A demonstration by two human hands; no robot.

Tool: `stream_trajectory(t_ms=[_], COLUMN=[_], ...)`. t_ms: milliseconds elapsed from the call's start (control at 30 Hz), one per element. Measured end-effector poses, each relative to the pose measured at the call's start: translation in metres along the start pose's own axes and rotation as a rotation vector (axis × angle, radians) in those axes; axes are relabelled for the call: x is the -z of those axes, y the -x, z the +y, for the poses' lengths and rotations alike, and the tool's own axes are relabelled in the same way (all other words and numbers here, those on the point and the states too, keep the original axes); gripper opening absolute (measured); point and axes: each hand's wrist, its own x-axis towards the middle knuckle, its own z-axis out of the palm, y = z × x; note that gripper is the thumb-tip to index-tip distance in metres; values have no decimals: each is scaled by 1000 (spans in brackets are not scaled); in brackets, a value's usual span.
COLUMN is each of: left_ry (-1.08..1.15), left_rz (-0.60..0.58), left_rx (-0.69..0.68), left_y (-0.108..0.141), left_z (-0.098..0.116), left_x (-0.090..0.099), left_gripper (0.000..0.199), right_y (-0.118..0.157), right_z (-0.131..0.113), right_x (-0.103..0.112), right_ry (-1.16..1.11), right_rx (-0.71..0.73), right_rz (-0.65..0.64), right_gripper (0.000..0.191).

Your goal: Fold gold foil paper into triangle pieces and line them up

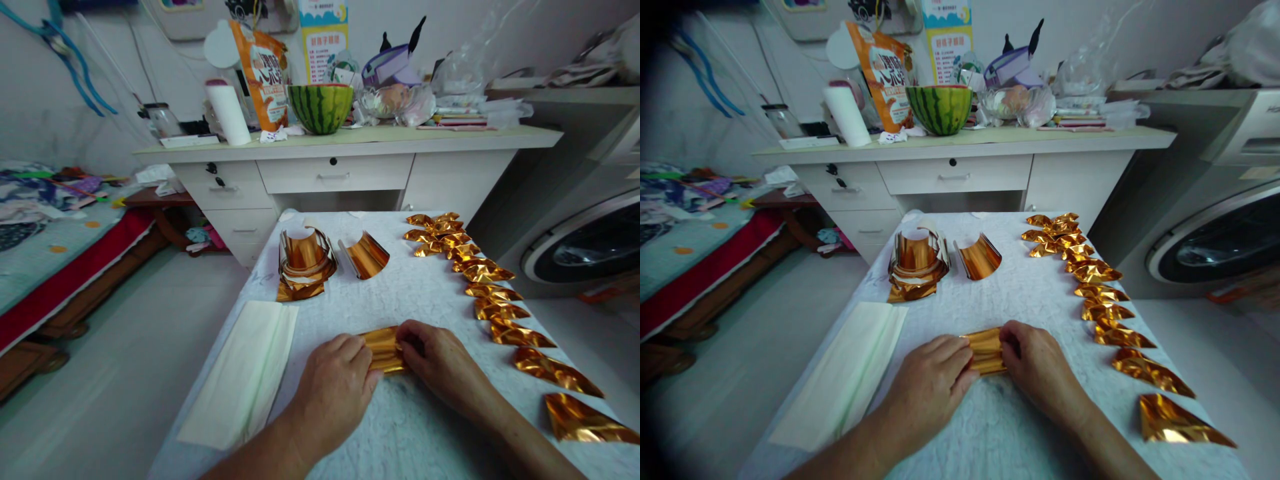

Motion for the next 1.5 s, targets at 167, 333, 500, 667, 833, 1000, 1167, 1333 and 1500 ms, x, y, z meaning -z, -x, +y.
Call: stream_trajectory(t_ms=[167, 333, 500, 667, 833, 1000, 1167, 1333, 1500], left_ry=[-180, -323, -344, -366, -385, -381, -373, -352, -366], left_rz=[29, 35, 35, 8, -6, 6, -10, -38, -36], left_rx=[-62, -67, -54, -7, 0, 27, 27, 36, 51], left_y=[9, 16, 18, 19, 19, 19, 18, 18, 18], left_z=[2, 6, 9, 10, 10, 11, 10, 10, 10], left_x=[-18, -27, -31, -34, -33, -34, -31, -30, -32], left_gripper=[19, 41, 47, 48, 49, 49, 47, 49, 49], right_y=[-1, -1, -1, -1, -1, -1, -1, -1, -1], right_z=[1, 1, 0, 0, 0, 1, 0, -1, 0], right_x=[-1, -2, -2, -2, -3, -5, -4, -5, -6], right_ry=[9, 15, 12, -14, -8, 24, 36, 33, 41], right_rx=[-19, -28, -24, -15, -14, -25, -26, -34, -36], right_rz=[4, -5, 2, 4, -4, -17, -29, -21, -12], right_gripper=[20, 19, 21, 21, 21, 19, 21, 21, 21])
